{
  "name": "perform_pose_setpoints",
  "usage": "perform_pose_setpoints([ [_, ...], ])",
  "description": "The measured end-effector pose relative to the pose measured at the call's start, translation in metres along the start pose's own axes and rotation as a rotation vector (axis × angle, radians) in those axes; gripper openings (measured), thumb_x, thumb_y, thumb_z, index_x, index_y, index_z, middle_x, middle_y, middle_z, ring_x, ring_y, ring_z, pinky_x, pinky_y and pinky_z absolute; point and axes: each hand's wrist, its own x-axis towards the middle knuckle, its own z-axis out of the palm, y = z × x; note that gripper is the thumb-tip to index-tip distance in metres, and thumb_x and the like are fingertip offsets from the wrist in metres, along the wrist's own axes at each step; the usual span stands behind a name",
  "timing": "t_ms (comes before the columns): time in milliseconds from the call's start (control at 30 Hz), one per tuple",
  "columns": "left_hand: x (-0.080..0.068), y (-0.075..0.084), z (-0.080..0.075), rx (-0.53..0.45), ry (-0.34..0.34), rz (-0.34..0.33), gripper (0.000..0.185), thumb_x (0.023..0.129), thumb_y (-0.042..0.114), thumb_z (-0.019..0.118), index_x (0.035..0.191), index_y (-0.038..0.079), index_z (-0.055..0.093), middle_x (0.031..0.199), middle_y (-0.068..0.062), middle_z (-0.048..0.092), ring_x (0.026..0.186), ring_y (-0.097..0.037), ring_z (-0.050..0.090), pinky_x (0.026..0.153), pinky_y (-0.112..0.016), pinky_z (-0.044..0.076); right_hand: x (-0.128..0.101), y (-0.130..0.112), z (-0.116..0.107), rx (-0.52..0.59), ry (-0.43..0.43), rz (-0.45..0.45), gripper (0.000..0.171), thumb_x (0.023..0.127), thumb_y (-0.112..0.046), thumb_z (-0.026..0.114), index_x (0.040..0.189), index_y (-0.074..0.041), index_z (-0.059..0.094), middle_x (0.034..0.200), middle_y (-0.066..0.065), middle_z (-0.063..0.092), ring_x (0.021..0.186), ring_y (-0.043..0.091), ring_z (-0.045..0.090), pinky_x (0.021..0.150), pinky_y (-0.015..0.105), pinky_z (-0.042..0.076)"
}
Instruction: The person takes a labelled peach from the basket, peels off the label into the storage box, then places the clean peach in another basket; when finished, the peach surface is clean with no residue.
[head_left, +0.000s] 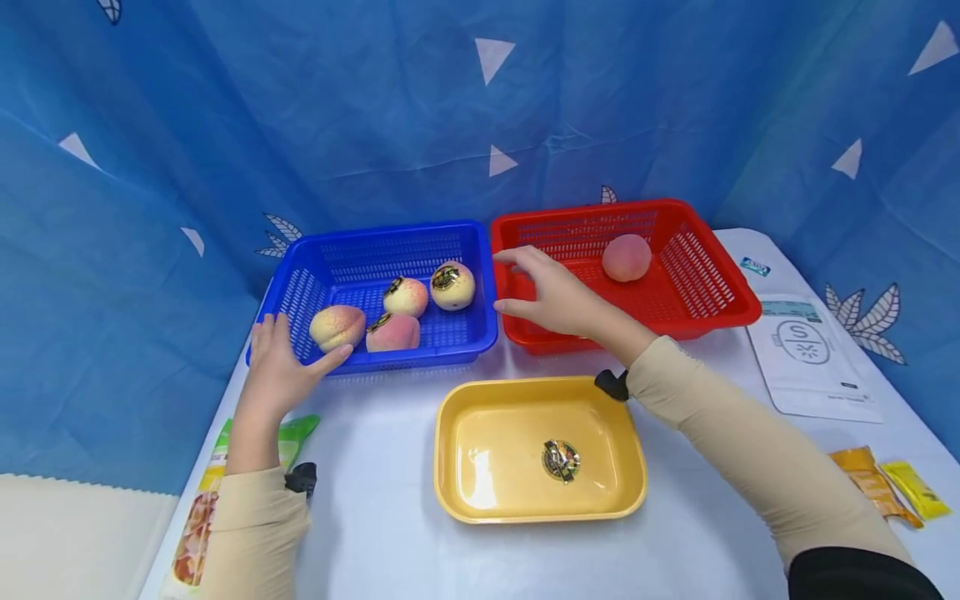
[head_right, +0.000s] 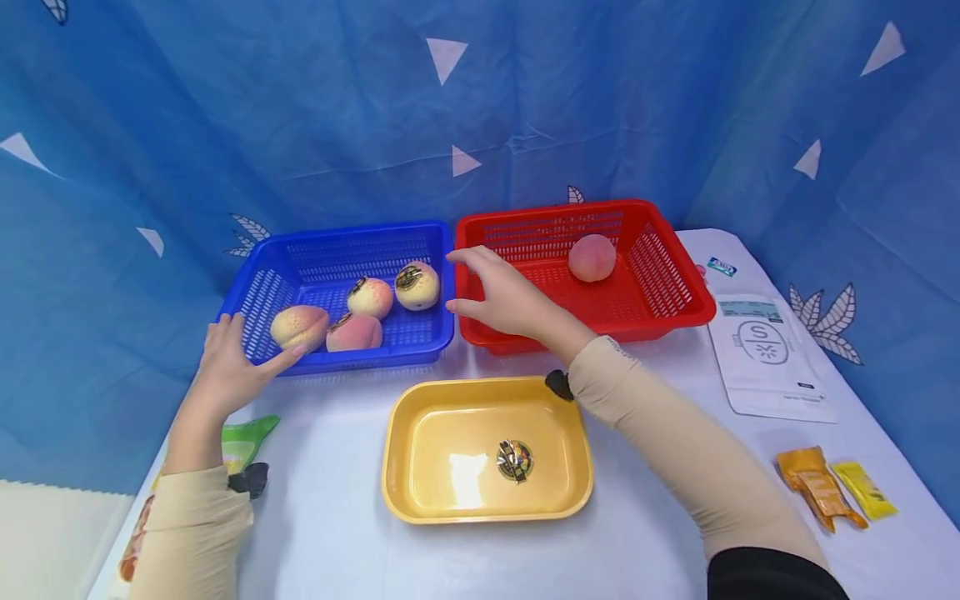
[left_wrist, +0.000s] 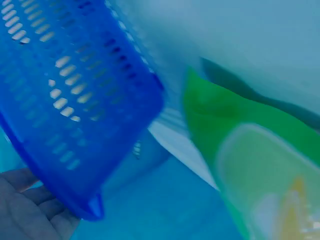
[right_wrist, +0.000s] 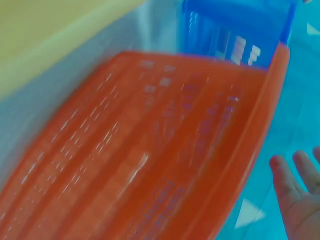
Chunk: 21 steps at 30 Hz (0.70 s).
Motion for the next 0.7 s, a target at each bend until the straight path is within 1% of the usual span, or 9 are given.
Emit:
perform_pose_setpoints([
  [33,0.002,-0.003,0.000,0.006,-0.002,-0.010,0.125,0.083,0.073,0.059,0.156,-0.004,-0.009,0.161,-0.028,-0.018,0.148,-0.048,-0.020,0.112,-0.077,0.007,0.004,-0.004,0.005,-0.001,-0.017,0.001,0.069,0.089,-0.036,0.073,0.149,-0.022,0.041,0.150,0.002,0.044,0.136,0.023,0.047,0.107,0.046,0.049],
  [133,0.004,-0.007,0.001,0.017,-0.001,-0.030,0.129,0.082,0.075,0.059,0.155,-0.005,-0.010,0.160,-0.030,-0.020,0.147,-0.049,-0.023,0.115,-0.073,-0.005,0.017,-0.015,0.020,0.006,-0.068,-0.020,0.070,0.090,-0.036,0.073,0.150,-0.021,0.040,0.152,0.002,0.043,0.137,0.024,0.046,0.111,0.045,0.045],
  [233,0.006,-0.010,0.003,0.025,0.003,-0.046,0.133,0.079,0.078,0.059,0.154,-0.006,-0.011,0.159,-0.030,-0.023,0.146,-0.049,-0.026,0.115,-0.070,-0.014,0.029,-0.025,0.035,0.021,-0.111,-0.063,0.069,0.091,-0.036,0.072,0.150,-0.019,0.040,0.153,0.004,0.042,0.140,0.025,0.045,0.114,0.044,0.042],
  [300,0.007,-0.012,0.004,0.025,-0.001,-0.063,0.135,0.078,0.079,0.058,0.153,-0.006,-0.014,0.158,-0.030,-0.025,0.145,-0.048,-0.026,0.116,-0.069,-0.013,0.037,-0.032,0.046,0.024,-0.139,-0.088,0.068,0.092,-0.036,0.071,0.150,-0.017,0.041,0.152,0.004,0.042,0.140,0.026,0.044,0.114,0.043,0.042],
  [333,0.007,-0.014,0.004,0.025,-0.004,-0.071,0.135,0.078,0.080,0.058,0.153,-0.006,-0.015,0.158,-0.030,-0.025,0.146,-0.048,-0.027,0.116,-0.069,-0.012,0.041,-0.034,0.051,0.020,-0.153,-0.094,0.067,0.092,-0.036,0.070,0.149,-0.017,0.042,0.152,0.004,0.042,0.144,0.026,0.040,0.115,0.043,0.041],
  [400,0.008,-0.016,0.005,0.028,-0.006,-0.080,0.136,0.077,0.081,0.058,0.153,-0.006,-0.016,0.158,-0.030,-0.024,0.146,-0.048,-0.025,0.117,-0.068,-0.010,0.049,-0.039,0.060,0.013,-0.175,-0.100,0.066,0.092,-0.037,0.070,0.148,-0.015,0.042,0.153,0.004,0.042,0.146,0.024,0.037,0.116,0.043,0.039],
  [533,0.009,-0.017,0.005,0.035,-0.004,-0.069,0.138,0.076,0.082,0.058,0.153,-0.006,-0.016,0.159,-0.030,-0.023,0.147,-0.048,-0.023,0.118,-0.067,-0.008,0.061,-0.047,0.075,0.020,-0.212,-0.086,0.069,0.093,-0.036,0.069,0.150,-0.012,0.039,0.152,0.005,0.045,0.144,0.024,0.039,0.117,0.041,0.038],
  [600,0.009,-0.017,0.005,0.039,-0.001,-0.061,0.138,0.076,0.081,0.059,0.153,-0.006,-0.016,0.159,-0.030,-0.022,0.147,-0.048,-0.022,0.119,-0.067,-0.008,0.067,-0.049,0.081,0.017,-0.226,-0.082,0.069,0.093,-0.035,0.069,0.151,-0.011,0.038,0.150,0.006,0.046,0.140,0.023,0.045,0.117,0.038,0.038],
  [700,0.009,-0.016,0.005,0.043,-0.003,-0.060,0.138,0.076,0.081,0.058,0.152,-0.007,-0.016,0.159,-0.030,-0.022,0.147,-0.049,-0.021,0.119,-0.067,-0.007,0.075,-0.050,0.090,0.010,-0.255,-0.073,0.069,0.094,-0.034,0.068,0.151,-0.010,0.037,0.148,0.009,0.048,0.139,0.023,0.046,0.117,0.037,0.039],
])
